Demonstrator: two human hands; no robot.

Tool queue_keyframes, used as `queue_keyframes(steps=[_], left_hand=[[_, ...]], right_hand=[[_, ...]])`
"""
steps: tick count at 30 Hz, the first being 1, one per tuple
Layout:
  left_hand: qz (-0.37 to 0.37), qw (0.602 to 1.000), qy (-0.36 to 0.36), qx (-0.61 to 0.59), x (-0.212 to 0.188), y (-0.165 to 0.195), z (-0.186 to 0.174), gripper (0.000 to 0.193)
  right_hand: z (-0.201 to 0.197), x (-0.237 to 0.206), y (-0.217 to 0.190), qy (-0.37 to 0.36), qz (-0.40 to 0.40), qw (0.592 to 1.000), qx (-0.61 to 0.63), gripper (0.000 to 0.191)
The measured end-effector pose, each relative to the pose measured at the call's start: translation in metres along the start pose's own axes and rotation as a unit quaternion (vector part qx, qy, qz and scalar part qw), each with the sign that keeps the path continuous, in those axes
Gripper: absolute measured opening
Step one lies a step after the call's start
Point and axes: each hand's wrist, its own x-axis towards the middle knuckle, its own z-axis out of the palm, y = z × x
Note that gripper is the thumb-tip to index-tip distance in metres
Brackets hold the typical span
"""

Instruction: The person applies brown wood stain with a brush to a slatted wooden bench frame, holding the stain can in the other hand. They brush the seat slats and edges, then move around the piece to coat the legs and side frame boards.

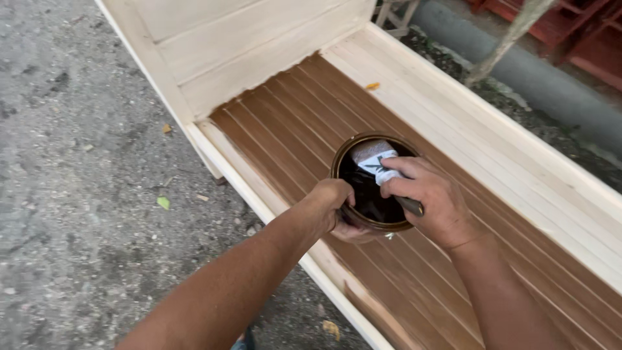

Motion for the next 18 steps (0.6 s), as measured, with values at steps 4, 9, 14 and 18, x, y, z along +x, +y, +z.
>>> queue_keyframes(steps=[4, 9, 14, 18], left_hand=[[0.031, 0.999, 0.006, 0.003, -0.009, 0.037, -0.035, 0.053], [0.034, 0.998, 0.054, 0.014, -0.022, 0.077, -0.068, 0.056], [0.082, 0.994, 0.041, 0.05, -0.011, 0.107, -0.102, 0.058], [0.063, 0.997, 0.05, 0.009, -0.001, 0.132, -0.127, 0.058]], right_hand=[[0.036, 0.029, -0.003, 0.071, 0.137, 0.977, 0.146, 0.026], [0.058, 0.048, 0.026, 0.219, 0.313, 0.858, 0.343, 0.021], [0.117, 0.03, 0.056, 0.357, 0.319, 0.488, 0.73, 0.009], [0.167, 0.001, 0.092, 0.362, 0.277, 0.299, 0.838, 0.023]])
